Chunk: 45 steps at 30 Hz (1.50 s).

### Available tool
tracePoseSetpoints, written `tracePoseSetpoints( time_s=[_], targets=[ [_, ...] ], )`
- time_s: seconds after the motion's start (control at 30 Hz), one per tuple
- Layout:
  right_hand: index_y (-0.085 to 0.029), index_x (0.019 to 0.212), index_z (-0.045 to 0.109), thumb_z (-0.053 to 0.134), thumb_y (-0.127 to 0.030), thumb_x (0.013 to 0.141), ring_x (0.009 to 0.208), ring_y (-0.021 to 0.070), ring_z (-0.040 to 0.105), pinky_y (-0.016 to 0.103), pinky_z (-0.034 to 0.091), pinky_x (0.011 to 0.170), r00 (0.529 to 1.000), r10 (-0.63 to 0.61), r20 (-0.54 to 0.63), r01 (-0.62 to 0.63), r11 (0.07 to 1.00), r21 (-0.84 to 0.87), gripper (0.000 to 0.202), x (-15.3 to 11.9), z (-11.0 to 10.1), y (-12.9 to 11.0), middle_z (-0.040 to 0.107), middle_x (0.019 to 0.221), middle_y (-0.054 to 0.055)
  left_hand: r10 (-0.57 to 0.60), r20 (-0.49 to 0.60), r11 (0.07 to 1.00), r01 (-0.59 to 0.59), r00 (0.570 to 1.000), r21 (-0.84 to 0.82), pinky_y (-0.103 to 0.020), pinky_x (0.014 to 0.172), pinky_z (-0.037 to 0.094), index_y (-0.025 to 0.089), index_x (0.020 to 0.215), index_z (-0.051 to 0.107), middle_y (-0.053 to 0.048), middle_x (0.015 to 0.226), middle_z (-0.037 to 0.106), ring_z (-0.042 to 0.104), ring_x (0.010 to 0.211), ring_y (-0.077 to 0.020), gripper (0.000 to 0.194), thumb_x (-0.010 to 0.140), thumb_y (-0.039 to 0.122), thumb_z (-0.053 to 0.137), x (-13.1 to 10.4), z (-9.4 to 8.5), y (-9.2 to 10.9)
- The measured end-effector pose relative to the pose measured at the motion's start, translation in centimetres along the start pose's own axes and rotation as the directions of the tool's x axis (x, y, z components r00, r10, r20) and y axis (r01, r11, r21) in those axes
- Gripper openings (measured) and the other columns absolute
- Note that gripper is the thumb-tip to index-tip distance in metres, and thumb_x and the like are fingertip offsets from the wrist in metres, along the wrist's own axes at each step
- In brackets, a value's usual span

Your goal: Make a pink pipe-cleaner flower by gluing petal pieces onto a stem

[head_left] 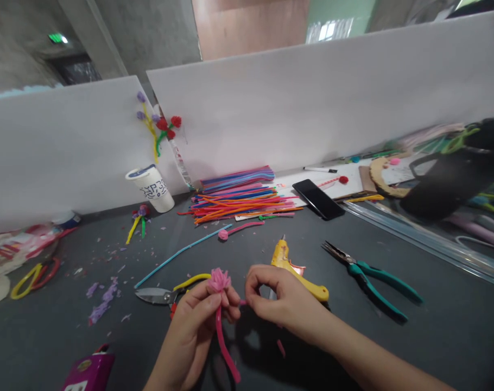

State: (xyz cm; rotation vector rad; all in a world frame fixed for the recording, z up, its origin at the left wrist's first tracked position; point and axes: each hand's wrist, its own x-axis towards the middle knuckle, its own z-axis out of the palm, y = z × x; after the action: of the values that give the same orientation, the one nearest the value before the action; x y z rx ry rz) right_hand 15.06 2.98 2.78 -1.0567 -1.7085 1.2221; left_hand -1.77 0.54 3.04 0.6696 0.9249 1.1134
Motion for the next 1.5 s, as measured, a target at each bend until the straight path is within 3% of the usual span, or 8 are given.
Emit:
tracePoseSetpoints(
  time_s=[0.2, 0.43, 0.57, 0.7, 0.8, 1.0, 1.33, 1.5],
  targets=[
    [-0.019, 0.059, 0.053, 0.051, -0.005, 0.066, 0.066, 0.0122, 0.052, 0.024, 0.042, 0.065, 1.000, -0.027, -0.016, 0.028, 0.998, 0.059, 0.015, -0.1, 0.1, 0.1, 0.055, 0.065, -0.003, -0.034, 0.046, 0.999, 0.034, 0.998, 0.012, -0.022, 0.062, 0.048, 0.013, 0.060, 0.069, -0.004, 0.065, 0.067, 0.061, 0.060, -0.0136, 0.013, 0.067, 0.021, 0.075, 0.2, -0.1, -0.1],
    [-0.017, 0.067, 0.059, 0.059, -0.023, 0.074, 0.060, 0.0105, 0.051, 0.022, 0.041, 0.058, 0.998, 0.068, -0.013, -0.065, 0.985, 0.161, 0.009, 0.0, 0.3, 0.1, 0.057, 0.065, -0.003, 0.025, 0.008, 0.999, -0.025, 1.000, -0.027, -0.020, 0.061, 0.047, 0.014, 0.059, 0.068, -0.002, 0.065, 0.067, 0.060, 0.061, -0.0126, 0.013, 0.067, 0.021, 0.076, 0.0, 0.1, -0.1],
    [-0.019, 0.066, 0.056, 0.057, -0.023, 0.075, 0.059, 0.0110, 0.049, 0.023, 0.040, 0.057, 0.996, 0.055, -0.064, -0.044, 0.986, 0.160, 0.010, -0.2, 0.2, -0.1, 0.053, 0.063, -0.004, 0.028, -0.022, 0.999, -0.029, 0.999, -0.028, -0.022, 0.063, 0.049, 0.014, 0.059, 0.068, -0.003, 0.066, 0.068, 0.061, 0.061, -0.0130, 0.012, 0.066, 0.020, 0.075, -0.1, 0.3, -0.1],
    [-0.020, 0.063, 0.052, 0.054, -0.016, 0.076, 0.069, 0.0142, 0.050, 0.027, 0.039, 0.067, 0.935, -0.158, -0.318, 0.152, 0.987, -0.042, 0.014, -0.6, -0.3, -0.6, 0.052, 0.068, -0.002, 0.006, -0.022, 1.000, -0.006, 1.000, 0.010, -0.019, 0.054, 0.045, 0.013, 0.061, 0.068, -0.002, 0.066, 0.067, 0.057, 0.052, -0.0093, 0.011, 0.068, 0.020, 0.074, 0.0, 0.1, -0.1],
    [-0.019, 0.066, 0.055, 0.052, -0.011, 0.078, 0.066, 0.0131, 0.050, 0.026, 0.040, 0.063, 0.884, -0.323, -0.339, 0.282, 0.945, -0.165, 0.015, -1.0, -0.2, -0.9, 0.053, 0.068, -0.001, -0.022, 0.011, 0.999, 0.022, 1.000, 0.027, -0.017, 0.051, 0.043, 0.012, 0.063, 0.069, -0.002, 0.063, 0.065, 0.056, 0.050, -0.0082, 0.011, 0.070, 0.020, 0.072, 0.1, -0.1, -0.3],
    [-0.018, 0.064, 0.052, 0.052, -0.011, 0.077, 0.061, 0.0109, 0.049, 0.022, 0.040, 0.057, 0.941, -0.228, -0.249, 0.229, 0.973, -0.024, 0.016, -1.4, 0.8, -1.0, 0.052, 0.065, -0.002, -0.092, -0.033, 0.995, 0.093, 0.995, 0.021, -0.016, 0.051, 0.044, 0.013, 0.074, 0.072, -0.002, 0.063, 0.067, 0.056, 0.050, -0.0077, 0.008, 0.068, 0.018, 0.075, 0.1, 0.2, -0.9],
    [-0.018, 0.062, 0.051, 0.051, -0.008, 0.073, 0.060, 0.0101, 0.047, 0.020, 0.038, 0.055, 0.951, -0.138, -0.276, 0.150, 0.988, 0.023, 0.015, -1.3, 1.1, -0.8, 0.050, 0.063, -0.004, -0.082, -0.041, 0.995, 0.084, 0.996, 0.048, -0.015, 0.056, 0.046, 0.016, 0.075, 0.074, 0.000, 0.064, 0.068, 0.057, 0.053, -0.0070, 0.011, 0.066, 0.021, 0.079, 0.0, 0.5, -1.2],
    [-0.018, 0.061, 0.050, 0.051, -0.007, 0.073, 0.059, 0.0096, 0.046, 0.020, 0.037, 0.055, 0.950, -0.137, -0.279, 0.158, 0.986, 0.055, 0.016, -1.3, 1.3, -0.6, 0.049, 0.062, -0.004, -0.059, -0.119, 0.996, 0.066, 0.991, 0.055, -0.017, 0.061, 0.049, 0.017, 0.073, 0.076, -0.001, 0.068, 0.070, 0.061, 0.062, -0.0102, 0.015, 0.061, 0.022, 0.083, -0.1, 0.9, -1.4]
  ],
)
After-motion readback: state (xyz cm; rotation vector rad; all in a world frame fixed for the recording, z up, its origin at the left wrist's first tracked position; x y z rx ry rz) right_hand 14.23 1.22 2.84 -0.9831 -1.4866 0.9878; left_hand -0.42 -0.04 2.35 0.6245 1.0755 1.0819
